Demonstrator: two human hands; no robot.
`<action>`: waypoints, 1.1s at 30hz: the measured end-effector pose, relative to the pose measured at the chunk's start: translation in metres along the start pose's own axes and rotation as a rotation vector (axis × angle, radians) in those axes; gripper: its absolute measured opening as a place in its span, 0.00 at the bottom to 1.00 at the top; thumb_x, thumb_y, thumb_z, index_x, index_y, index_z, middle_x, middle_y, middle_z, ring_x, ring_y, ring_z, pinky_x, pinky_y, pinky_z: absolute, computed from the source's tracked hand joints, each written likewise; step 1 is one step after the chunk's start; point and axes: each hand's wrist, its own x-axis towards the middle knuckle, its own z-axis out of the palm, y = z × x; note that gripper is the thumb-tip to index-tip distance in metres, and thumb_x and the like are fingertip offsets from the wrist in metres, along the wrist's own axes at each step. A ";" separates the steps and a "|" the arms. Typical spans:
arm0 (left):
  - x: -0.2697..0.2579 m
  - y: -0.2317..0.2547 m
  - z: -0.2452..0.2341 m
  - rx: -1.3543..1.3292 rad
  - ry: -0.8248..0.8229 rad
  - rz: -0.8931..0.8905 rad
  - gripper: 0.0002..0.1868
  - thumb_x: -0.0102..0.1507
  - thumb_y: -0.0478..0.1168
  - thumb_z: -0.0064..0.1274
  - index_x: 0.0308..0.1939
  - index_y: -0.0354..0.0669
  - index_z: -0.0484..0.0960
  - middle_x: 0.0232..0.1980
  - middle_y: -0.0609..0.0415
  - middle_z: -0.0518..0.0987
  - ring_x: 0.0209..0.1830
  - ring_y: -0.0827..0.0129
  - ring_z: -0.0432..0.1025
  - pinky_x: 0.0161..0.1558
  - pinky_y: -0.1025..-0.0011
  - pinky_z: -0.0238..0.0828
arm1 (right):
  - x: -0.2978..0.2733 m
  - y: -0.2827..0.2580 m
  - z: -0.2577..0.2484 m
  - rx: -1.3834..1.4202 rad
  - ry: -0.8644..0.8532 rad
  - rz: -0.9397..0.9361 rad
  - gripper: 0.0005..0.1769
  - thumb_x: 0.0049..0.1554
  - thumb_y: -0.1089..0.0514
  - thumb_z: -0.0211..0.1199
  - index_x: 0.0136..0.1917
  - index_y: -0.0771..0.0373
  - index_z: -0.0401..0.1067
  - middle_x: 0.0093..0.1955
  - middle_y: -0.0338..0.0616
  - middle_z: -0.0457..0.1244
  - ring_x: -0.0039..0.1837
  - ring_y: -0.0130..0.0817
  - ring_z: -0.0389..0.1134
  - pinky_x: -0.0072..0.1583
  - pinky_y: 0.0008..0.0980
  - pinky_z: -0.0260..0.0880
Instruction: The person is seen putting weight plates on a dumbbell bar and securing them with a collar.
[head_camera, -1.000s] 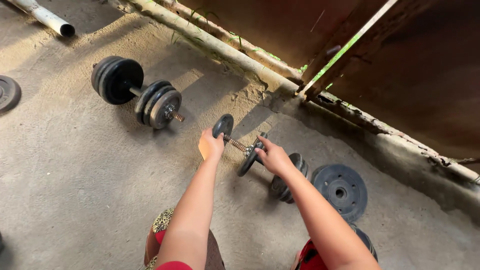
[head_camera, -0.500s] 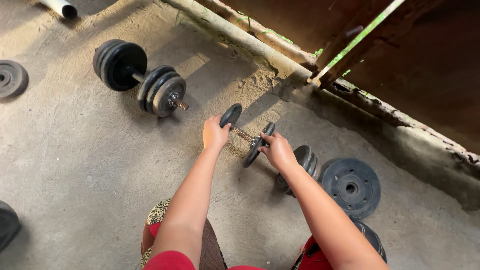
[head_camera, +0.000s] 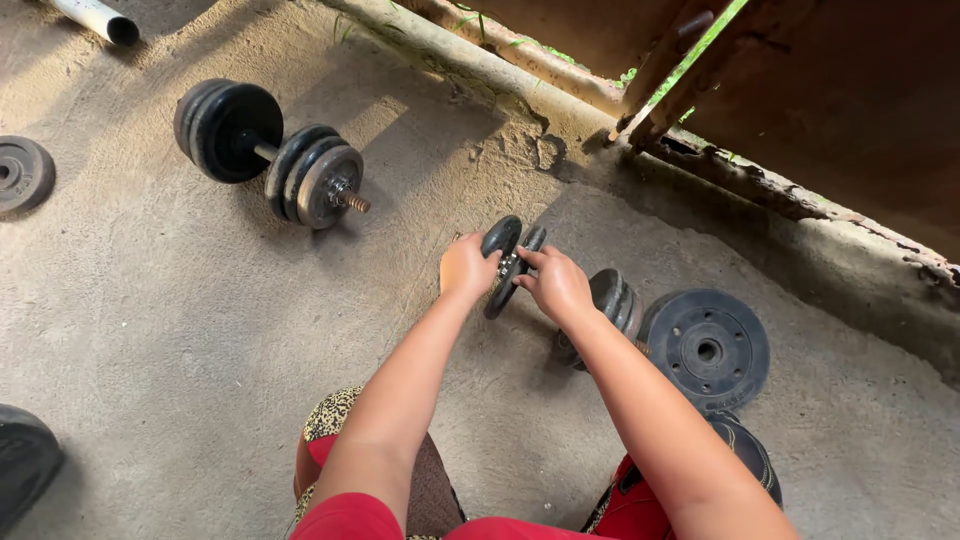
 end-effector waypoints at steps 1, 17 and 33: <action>-0.001 0.003 -0.001 0.000 0.000 0.001 0.18 0.57 0.43 0.62 0.49 0.41 0.84 0.51 0.45 0.82 0.51 0.48 0.76 0.53 0.56 0.72 | -0.001 -0.001 0.000 0.001 0.001 0.000 0.32 0.49 0.50 0.74 0.67 0.49 0.74 0.55 0.47 0.66 0.58 0.51 0.69 0.57 0.46 0.68; 0.010 -0.010 -0.013 0.139 0.214 -0.096 0.19 0.61 0.41 0.60 0.54 0.35 0.79 0.54 0.42 0.79 0.56 0.48 0.73 0.53 0.53 0.71 | -0.004 -0.013 -0.013 -0.037 -0.062 0.127 0.32 0.50 0.44 0.72 0.68 0.45 0.74 0.52 0.45 0.67 0.57 0.47 0.69 0.56 0.44 0.68; 0.014 -0.153 -0.014 -0.551 0.712 -1.011 0.27 0.60 0.40 0.66 0.58 0.31 0.74 0.57 0.40 0.80 0.57 0.51 0.77 0.57 0.58 0.74 | 0.028 0.013 0.029 0.018 -0.095 0.117 0.34 0.55 0.42 0.69 0.67 0.60 0.64 0.62 0.59 0.64 0.64 0.55 0.66 0.62 0.49 0.67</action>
